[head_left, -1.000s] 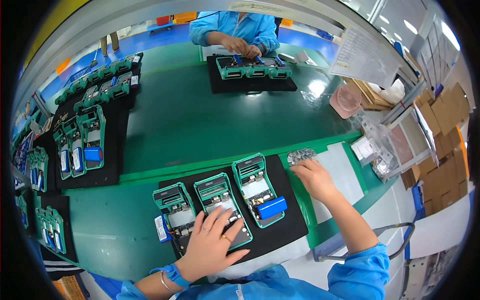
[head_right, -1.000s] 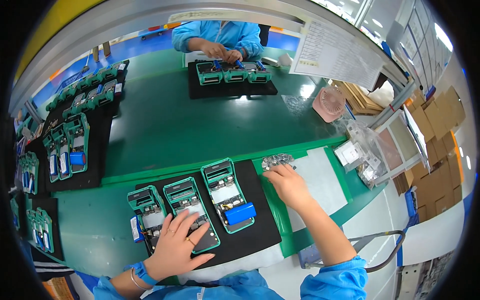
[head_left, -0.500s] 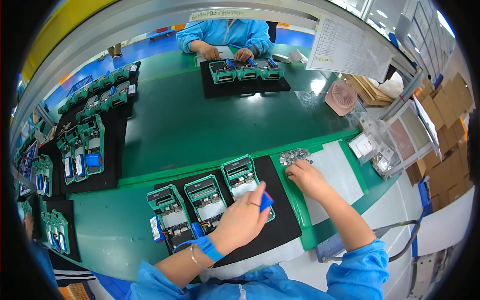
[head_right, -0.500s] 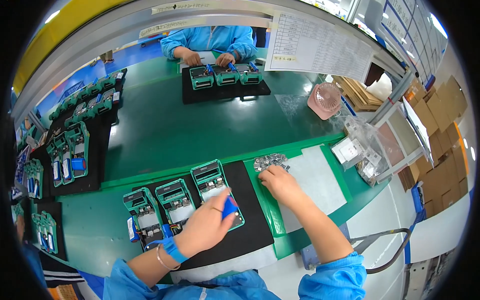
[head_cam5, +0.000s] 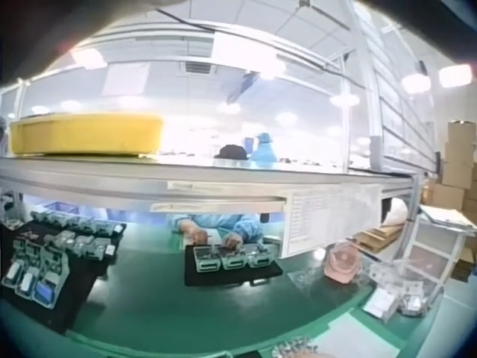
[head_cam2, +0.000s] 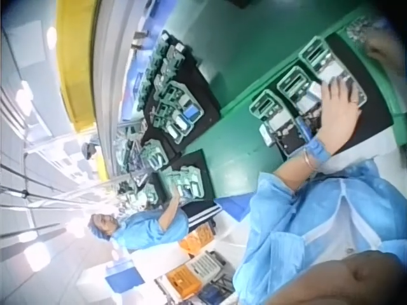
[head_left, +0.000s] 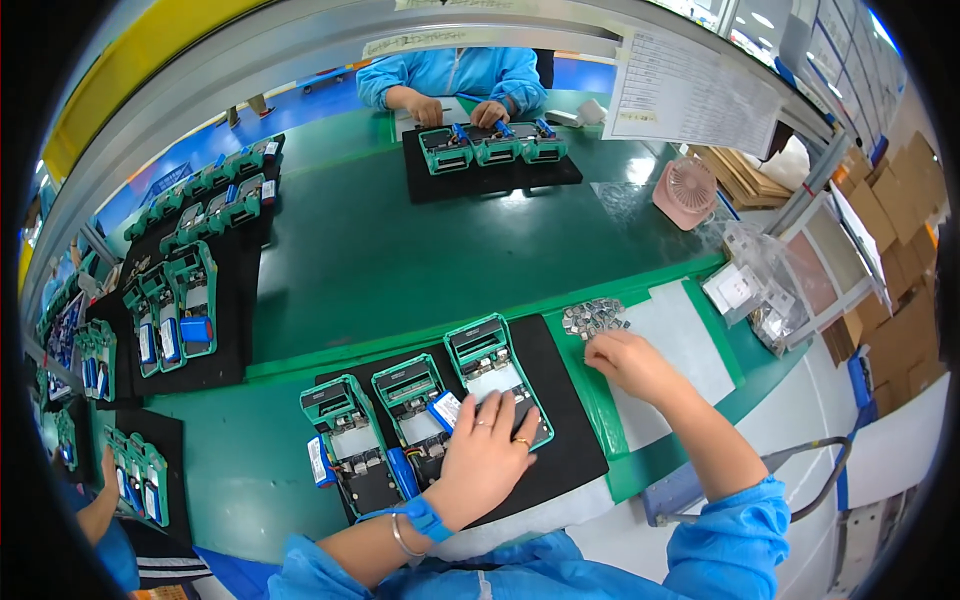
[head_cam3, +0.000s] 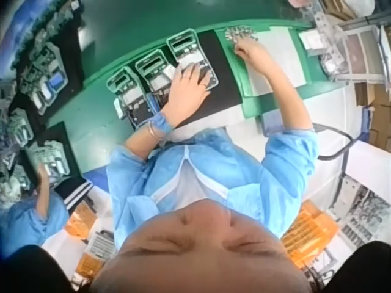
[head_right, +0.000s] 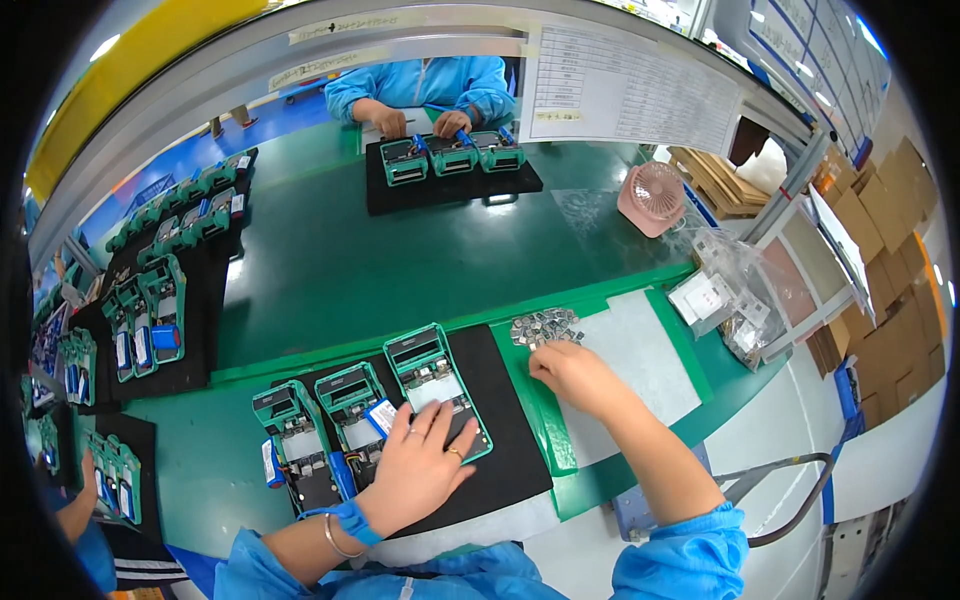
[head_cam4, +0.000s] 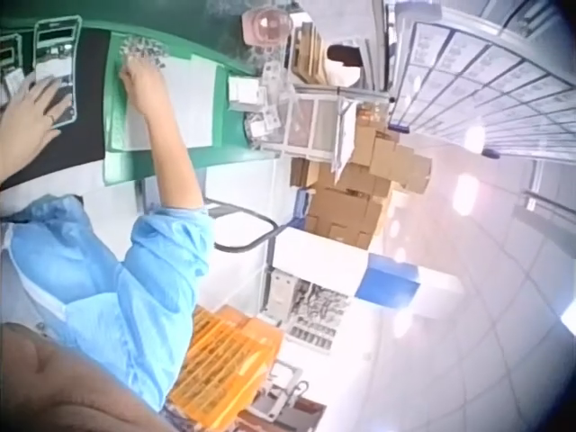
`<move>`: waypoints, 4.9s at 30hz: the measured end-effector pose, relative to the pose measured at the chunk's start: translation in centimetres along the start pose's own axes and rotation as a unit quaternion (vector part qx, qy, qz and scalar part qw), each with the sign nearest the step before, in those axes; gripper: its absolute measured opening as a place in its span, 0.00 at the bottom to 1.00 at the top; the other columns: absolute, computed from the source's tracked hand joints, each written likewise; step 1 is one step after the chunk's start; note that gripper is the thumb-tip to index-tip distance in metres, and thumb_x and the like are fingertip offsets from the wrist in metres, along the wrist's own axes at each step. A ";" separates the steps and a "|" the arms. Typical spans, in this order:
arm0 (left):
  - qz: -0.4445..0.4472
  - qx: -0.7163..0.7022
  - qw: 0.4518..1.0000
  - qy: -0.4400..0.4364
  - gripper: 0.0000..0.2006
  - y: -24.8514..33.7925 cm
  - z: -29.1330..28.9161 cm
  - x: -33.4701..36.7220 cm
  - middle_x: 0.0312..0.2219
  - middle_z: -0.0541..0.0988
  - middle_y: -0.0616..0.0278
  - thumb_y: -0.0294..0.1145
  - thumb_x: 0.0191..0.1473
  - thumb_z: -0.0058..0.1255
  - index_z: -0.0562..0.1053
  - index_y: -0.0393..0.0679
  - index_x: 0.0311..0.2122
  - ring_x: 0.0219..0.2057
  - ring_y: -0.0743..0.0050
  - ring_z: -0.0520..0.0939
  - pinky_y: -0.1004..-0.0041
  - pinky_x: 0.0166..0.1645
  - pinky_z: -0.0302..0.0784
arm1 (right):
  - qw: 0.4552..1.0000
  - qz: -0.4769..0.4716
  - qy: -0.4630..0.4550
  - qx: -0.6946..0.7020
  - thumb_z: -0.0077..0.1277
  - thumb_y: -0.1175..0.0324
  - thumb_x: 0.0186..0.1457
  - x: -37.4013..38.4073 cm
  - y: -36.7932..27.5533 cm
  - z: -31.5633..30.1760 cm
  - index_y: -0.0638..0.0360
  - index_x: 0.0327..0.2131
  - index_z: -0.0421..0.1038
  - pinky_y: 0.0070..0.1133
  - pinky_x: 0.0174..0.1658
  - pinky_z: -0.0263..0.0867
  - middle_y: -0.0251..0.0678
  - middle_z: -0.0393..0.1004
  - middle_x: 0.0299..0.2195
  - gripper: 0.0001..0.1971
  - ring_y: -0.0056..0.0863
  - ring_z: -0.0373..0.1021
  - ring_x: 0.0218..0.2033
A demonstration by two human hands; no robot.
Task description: The person assembles handheld electronic devices by placing metal clips into the device casings, connecting and fitting battery packs into the compartments, and sliding the tray of devices down the assembly table.
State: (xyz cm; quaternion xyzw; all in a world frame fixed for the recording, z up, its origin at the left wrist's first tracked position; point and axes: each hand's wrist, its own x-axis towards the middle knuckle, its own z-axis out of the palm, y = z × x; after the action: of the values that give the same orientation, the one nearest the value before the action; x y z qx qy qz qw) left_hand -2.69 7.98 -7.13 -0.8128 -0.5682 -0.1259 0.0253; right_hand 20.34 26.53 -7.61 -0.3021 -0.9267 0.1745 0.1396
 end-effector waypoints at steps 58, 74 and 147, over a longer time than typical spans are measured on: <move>0.008 -0.203 0.977 0.062 0.23 0.3 -0.8 -2.0 0.50 0.75 0.53 0.41 0.49 0.61 0.76 0.43 0.49 0.56 0.54 0.72 0.56 0.61 0.63 | 0.977 -0.064 0.111 -0.172 0.61 0.70 0.43 2.2 -8.9 2.4 0.53 0.29 0.68 0.28 0.30 0.70 0.32 0.69 0.28 0.10 0.34 0.71 0.32; -0.286 -0.306 0.857 -0.301 0.25 -21.6 -5.5 -0.2 0.28 0.77 0.66 0.52 0.62 0.51 0.78 0.33 0.33 0.31 0.78 0.72 0.72 0.39 0.71 | 0.928 0.253 0.230 0.145 0.57 0.72 0.53 -6.0 -9.8 6.4 0.60 0.44 0.75 0.28 0.38 0.70 0.41 0.77 0.37 0.13 0.35 0.74 0.33; -0.565 -0.254 0.778 0.100 0.28 -14.2 -5.2 -27.4 0.45 0.75 0.44 0.39 0.56 0.59 0.66 0.30 0.55 0.45 0.57 0.79 0.65 0.49 0.76 | 0.971 0.211 0.078 0.086 0.57 0.75 0.52 -2.9 -4.0 1.7 0.62 0.31 0.69 0.33 0.33 0.67 0.45 0.73 0.28 0.06 0.47 0.72 0.30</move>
State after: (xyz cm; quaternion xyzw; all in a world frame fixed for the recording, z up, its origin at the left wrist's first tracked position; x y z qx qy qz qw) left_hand -25.68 -13.06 -9.96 -0.3054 -0.8673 -0.3377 -0.2012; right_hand 19.93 21.36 -8.00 -0.4902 -0.8101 0.2547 0.1965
